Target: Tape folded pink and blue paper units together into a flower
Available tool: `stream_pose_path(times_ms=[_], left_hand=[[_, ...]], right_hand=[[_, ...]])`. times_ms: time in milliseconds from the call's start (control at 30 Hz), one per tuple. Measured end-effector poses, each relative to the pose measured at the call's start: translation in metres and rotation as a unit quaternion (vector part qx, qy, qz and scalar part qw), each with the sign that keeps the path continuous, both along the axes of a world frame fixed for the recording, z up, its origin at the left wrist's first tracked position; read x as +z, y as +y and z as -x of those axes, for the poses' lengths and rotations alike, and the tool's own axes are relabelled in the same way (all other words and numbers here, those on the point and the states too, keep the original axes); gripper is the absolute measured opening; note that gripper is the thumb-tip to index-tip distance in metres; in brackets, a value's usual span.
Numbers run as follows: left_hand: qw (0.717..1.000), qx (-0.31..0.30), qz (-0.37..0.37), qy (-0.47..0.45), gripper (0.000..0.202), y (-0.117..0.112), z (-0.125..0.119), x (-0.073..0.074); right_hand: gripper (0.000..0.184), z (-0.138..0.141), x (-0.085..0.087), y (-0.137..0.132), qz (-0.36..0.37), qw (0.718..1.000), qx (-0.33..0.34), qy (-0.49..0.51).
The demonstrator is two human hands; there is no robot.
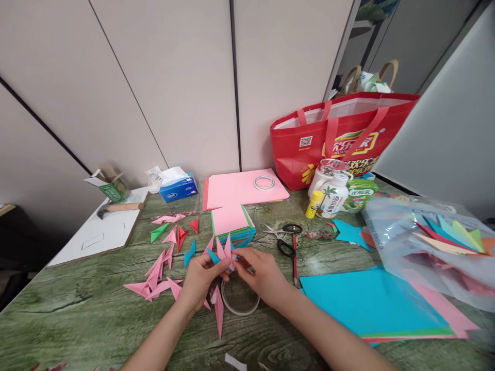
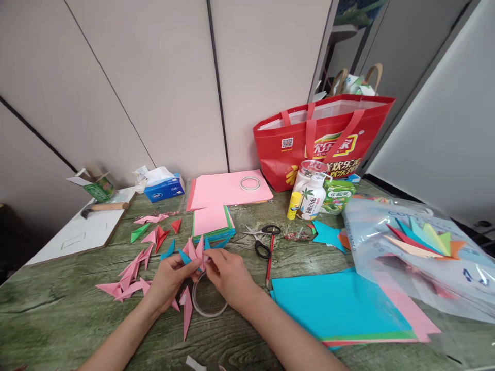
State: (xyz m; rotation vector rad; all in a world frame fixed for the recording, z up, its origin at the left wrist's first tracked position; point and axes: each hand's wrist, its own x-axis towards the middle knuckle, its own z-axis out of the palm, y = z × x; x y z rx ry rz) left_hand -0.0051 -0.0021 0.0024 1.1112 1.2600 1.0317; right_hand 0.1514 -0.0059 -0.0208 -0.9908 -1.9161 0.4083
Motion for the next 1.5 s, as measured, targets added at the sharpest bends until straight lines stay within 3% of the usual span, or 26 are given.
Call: stream_pose_path(times_ms=[200,533,900,1033,1233,1400,1500], left_hand=[[1.000,-0.003,-0.012,0.014,0.024,0.000,0.000,0.001],[1.000,-0.012,-0.011,0.026,0.024,0.001,0.002,-0.003],[0.999,-0.035,-0.010,0.011,0.023,-0.001,0.003,0.001],[0.998,0.004,-0.010,-0.054,0.022,0.001,0.004,0.002],[0.980,0.100,-0.032,-0.169,0.025,0.006,0.007,0.007],[0.972,0.138,-0.036,-0.189,0.028,0.008,0.009,0.010],[0.972,0.134,-0.034,-0.188,0.027,0.008,0.008,0.009]], right_hand=[[0.008,0.002,0.001,0.000,0.071,0.996,0.005,0.061],[0.010,0.007,-0.004,-0.002,-0.051,0.989,-0.057,-0.124],[0.007,0.002,-0.001,0.005,0.057,0.981,-0.135,-0.129],[0.008,0.004,0.001,0.003,0.112,0.980,-0.111,-0.125],[0.009,0.002,0.001,0.005,0.117,0.986,-0.107,-0.051],[0.007,-0.014,0.006,0.013,0.030,0.978,-0.198,0.064],[0.012,-0.022,0.008,0.015,-0.017,0.969,-0.239,0.068]])
